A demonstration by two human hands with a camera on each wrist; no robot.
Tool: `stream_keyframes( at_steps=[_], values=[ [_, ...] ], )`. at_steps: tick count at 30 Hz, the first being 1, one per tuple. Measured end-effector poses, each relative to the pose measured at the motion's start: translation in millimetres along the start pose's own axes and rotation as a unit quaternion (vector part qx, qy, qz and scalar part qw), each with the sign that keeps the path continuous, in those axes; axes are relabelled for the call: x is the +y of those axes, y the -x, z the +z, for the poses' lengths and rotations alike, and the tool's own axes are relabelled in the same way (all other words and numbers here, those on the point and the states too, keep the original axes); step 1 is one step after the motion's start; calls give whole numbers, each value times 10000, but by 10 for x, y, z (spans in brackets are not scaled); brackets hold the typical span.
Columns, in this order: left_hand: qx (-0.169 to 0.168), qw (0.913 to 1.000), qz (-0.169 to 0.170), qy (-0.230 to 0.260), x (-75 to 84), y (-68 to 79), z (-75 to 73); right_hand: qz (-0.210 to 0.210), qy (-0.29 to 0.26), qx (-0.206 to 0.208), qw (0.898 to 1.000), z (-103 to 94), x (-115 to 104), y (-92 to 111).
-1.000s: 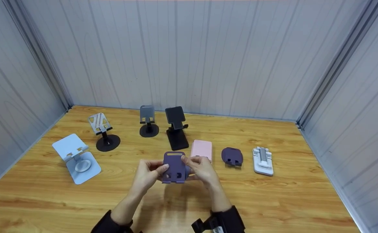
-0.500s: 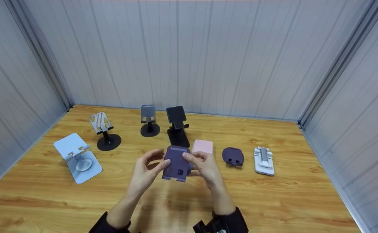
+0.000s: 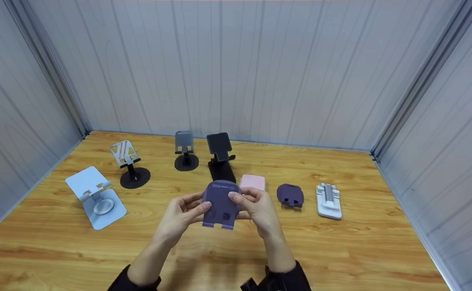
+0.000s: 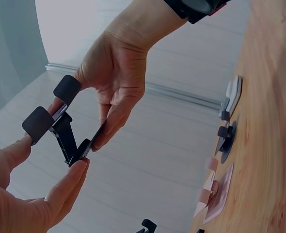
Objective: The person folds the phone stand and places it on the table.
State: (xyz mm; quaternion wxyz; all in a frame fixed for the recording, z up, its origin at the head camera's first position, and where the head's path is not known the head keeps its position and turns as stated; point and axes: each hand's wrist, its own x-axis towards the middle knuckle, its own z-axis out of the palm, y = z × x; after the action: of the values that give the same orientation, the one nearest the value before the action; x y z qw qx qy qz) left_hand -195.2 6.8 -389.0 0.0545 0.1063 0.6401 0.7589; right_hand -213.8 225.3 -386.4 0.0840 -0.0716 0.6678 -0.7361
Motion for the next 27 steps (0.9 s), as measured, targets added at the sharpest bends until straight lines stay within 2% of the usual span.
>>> stream_keyframes(
  at_steps=[4, 18, 23, 27],
  values=[
    [46, 9998, 101, -142, -15, -7, 2, 52, -77, -22, 10000, -6, 29, -14],
    [325, 9981, 365, -382, -60, -11, 18, -53, 192, 510, 9985, 104, 0, 11],
    [435, 9973, 330, -492, -69, -15, 20, -158, 297, 622, 9975, 133, 13, 12],
    [594, 9971, 253, -394, -67, -20, 29, -124, 438, 661, 9968, 155, 17, 7]
  ],
)
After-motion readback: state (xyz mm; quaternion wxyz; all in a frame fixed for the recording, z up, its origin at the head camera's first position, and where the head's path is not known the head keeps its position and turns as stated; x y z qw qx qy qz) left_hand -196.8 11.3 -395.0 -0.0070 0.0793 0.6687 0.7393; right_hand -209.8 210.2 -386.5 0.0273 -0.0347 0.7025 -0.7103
